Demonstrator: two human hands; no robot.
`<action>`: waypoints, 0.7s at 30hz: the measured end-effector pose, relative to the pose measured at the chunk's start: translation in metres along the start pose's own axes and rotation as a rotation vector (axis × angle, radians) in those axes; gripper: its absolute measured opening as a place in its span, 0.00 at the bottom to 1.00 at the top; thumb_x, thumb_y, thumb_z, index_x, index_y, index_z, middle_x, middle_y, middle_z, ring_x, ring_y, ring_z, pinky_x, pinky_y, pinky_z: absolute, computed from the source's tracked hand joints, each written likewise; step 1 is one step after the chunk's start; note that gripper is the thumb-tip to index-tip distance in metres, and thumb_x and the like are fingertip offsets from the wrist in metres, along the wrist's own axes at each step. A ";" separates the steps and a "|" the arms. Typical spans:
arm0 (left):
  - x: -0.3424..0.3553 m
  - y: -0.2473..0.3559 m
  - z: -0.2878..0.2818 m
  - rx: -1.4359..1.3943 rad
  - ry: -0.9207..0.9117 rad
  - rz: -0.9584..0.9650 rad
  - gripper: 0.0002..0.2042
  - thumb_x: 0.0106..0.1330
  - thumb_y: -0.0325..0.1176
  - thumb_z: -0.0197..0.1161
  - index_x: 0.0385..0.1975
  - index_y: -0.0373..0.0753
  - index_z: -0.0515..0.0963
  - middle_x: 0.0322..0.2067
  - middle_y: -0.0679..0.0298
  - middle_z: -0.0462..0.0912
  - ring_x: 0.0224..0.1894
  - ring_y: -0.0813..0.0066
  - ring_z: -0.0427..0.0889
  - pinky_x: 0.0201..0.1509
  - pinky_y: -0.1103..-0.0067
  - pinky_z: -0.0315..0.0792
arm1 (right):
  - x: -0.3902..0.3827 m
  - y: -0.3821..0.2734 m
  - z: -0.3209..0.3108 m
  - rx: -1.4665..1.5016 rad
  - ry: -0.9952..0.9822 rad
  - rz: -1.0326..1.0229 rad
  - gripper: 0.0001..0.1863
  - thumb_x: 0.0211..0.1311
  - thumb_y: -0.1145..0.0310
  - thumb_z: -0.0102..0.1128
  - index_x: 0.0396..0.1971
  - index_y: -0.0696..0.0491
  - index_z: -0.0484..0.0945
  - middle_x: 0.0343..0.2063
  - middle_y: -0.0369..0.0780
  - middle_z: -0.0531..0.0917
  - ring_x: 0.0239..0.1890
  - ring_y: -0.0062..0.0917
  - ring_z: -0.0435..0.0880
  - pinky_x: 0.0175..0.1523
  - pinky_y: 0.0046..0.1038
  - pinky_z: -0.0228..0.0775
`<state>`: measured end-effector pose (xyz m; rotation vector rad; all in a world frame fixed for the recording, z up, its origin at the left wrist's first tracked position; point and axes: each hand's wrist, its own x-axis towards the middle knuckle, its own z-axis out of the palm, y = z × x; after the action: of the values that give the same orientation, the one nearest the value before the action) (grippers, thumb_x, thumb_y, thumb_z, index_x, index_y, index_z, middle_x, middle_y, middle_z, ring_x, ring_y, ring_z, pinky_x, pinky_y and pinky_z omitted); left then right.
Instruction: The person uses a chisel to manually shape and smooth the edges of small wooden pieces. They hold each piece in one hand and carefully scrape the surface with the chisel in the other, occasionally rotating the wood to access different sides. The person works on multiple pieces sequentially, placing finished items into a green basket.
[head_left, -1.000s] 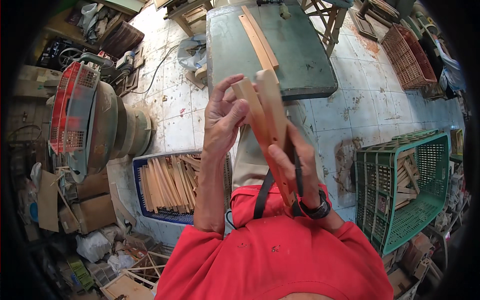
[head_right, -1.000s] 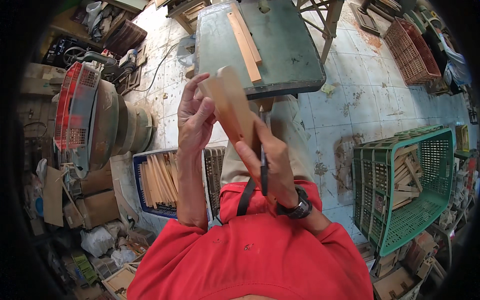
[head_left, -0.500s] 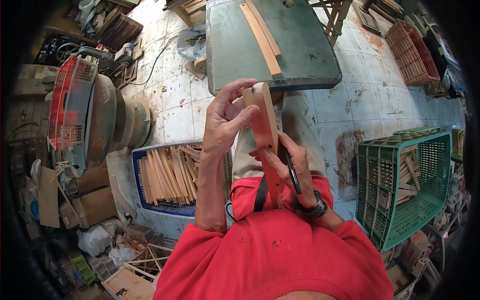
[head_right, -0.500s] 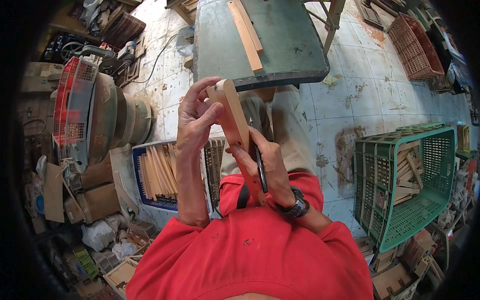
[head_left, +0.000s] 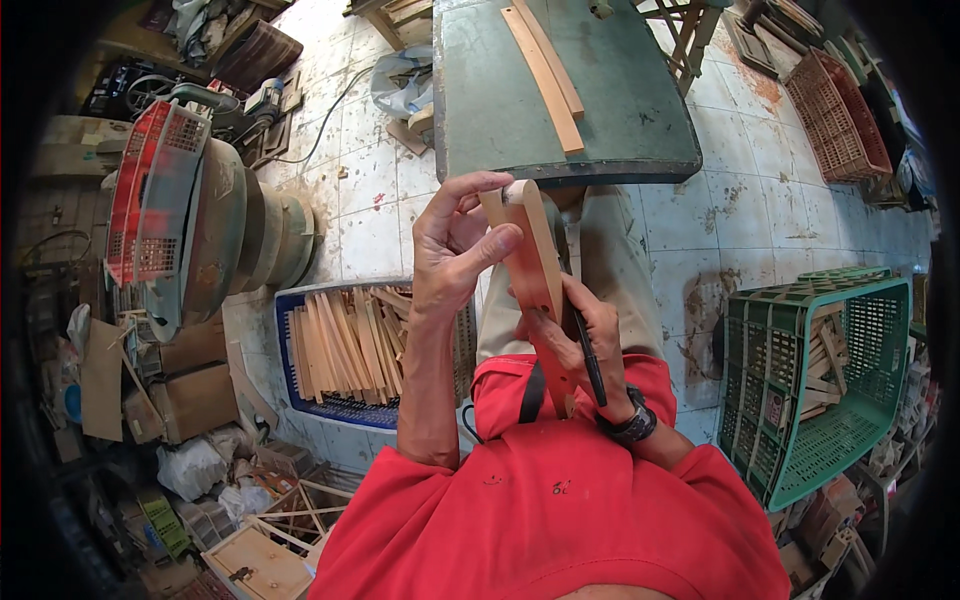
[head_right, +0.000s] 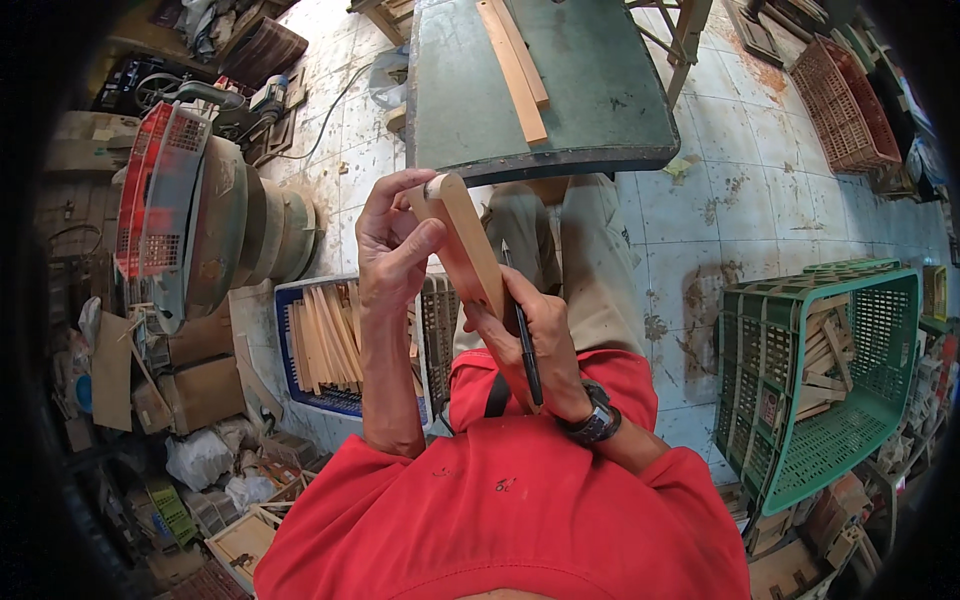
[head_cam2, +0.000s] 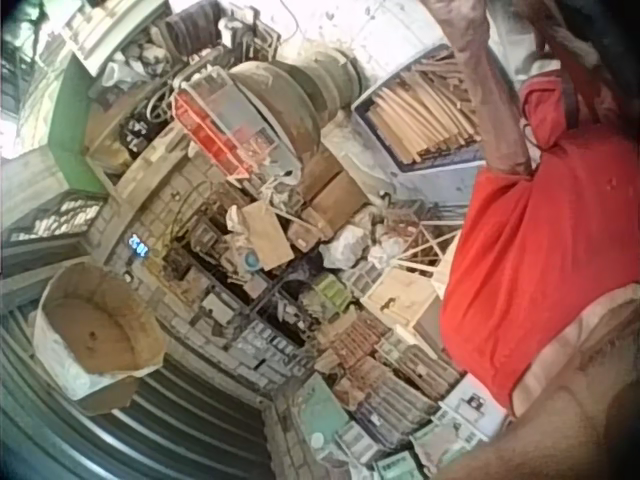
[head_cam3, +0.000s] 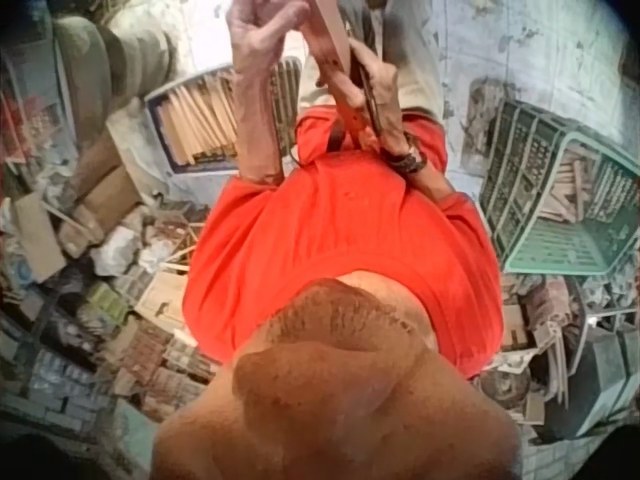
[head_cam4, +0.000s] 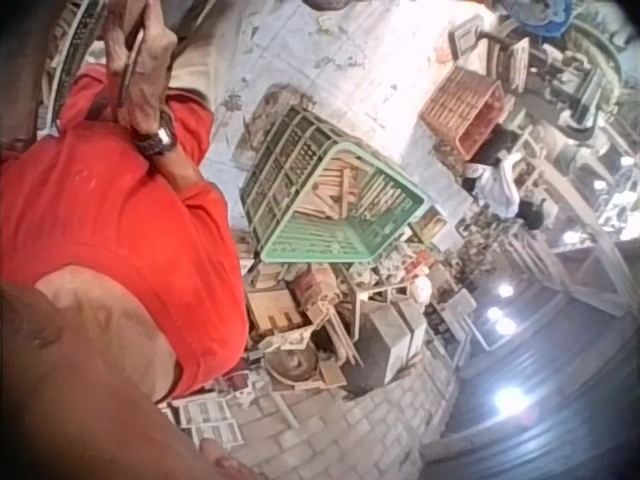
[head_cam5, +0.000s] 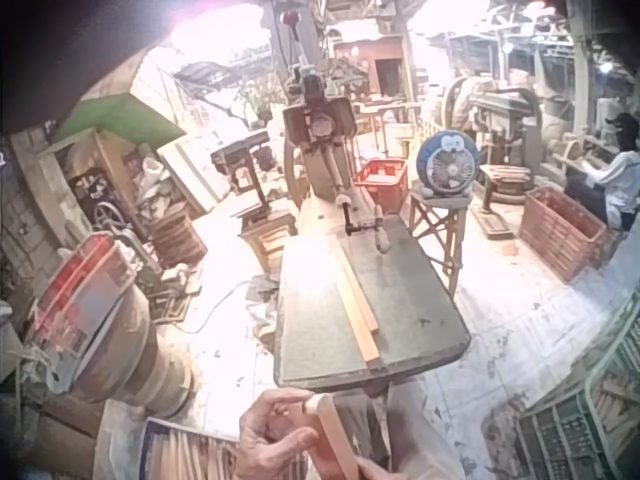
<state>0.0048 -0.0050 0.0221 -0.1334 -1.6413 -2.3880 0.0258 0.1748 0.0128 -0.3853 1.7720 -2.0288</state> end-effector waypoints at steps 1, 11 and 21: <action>0.000 0.001 -0.001 -0.024 -0.005 -0.012 0.22 0.59 0.21 0.70 0.54 0.34 0.73 0.46 0.60 0.79 0.49 0.75 0.79 0.54 0.78 0.73 | 0.000 0.001 0.000 0.002 0.001 -0.002 0.14 0.64 0.71 0.61 0.46 0.60 0.76 0.22 0.39 0.84 0.24 0.18 0.82 0.31 0.22 0.72; 0.004 -0.001 0.001 -0.114 0.000 -0.073 0.21 0.58 0.19 0.69 0.52 0.34 0.75 0.46 0.59 0.80 0.48 0.75 0.80 0.53 0.78 0.74 | -0.002 0.010 -0.001 0.079 -0.001 0.028 0.15 0.65 0.66 0.61 0.46 0.60 0.76 0.25 0.37 0.83 0.26 0.17 0.80 0.34 0.22 0.72; 0.003 -0.005 -0.003 -0.193 -0.021 -0.085 0.20 0.59 0.19 0.68 0.52 0.34 0.74 0.44 0.59 0.81 0.46 0.75 0.81 0.50 0.78 0.76 | 0.009 0.020 -0.020 0.567 -0.284 0.288 0.31 0.63 0.54 0.62 0.56 0.63 0.70 0.44 0.51 0.82 0.36 0.28 0.84 0.45 0.28 0.78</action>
<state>0.0012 -0.0065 0.0170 -0.1254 -1.4493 -2.6157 0.0108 0.1862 -0.0103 -0.2090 0.9659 -2.0335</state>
